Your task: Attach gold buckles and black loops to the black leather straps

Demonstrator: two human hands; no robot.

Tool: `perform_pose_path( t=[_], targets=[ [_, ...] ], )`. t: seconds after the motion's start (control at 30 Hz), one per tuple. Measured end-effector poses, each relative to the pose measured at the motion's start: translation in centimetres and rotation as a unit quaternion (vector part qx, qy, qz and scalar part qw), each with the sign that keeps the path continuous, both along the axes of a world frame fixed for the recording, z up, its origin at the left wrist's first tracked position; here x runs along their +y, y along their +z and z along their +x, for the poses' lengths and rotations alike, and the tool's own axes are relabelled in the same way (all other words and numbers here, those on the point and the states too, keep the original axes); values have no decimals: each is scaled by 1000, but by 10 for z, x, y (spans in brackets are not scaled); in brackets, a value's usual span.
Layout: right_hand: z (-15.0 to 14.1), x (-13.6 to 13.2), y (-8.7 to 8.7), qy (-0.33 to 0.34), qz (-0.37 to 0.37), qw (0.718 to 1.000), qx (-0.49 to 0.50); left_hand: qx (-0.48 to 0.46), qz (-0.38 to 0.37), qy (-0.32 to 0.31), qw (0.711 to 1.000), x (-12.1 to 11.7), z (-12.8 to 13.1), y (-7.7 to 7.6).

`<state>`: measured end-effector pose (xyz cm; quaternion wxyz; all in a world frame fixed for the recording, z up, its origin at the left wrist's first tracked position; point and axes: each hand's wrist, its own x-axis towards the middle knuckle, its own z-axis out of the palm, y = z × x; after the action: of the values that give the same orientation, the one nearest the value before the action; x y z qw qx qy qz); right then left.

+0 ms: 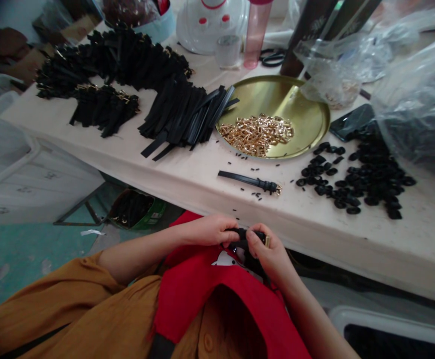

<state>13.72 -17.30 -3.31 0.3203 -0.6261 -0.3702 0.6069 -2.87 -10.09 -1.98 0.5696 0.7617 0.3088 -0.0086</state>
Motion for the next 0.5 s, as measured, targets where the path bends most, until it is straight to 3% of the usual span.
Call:
perform_pose_path(
  t=[0.13, 0.3, 0.4, 0.5],
  targets=[
    [1, 1, -1, 41, 15, 998, -50, 1, -49, 8, 999, 0, -1, -4],
    [6, 3, 1, 79, 67, 989, -105, -15, -109, 7, 994, 4, -9, 4],
    [8, 2, 1, 97, 93, 982, -129, -14, -83, 24, 996, 2, -10, 8],
    [8, 0, 3, 150, 137, 962, -181, 4, -9, 25, 1000, -4, -6, 8]
  ],
)
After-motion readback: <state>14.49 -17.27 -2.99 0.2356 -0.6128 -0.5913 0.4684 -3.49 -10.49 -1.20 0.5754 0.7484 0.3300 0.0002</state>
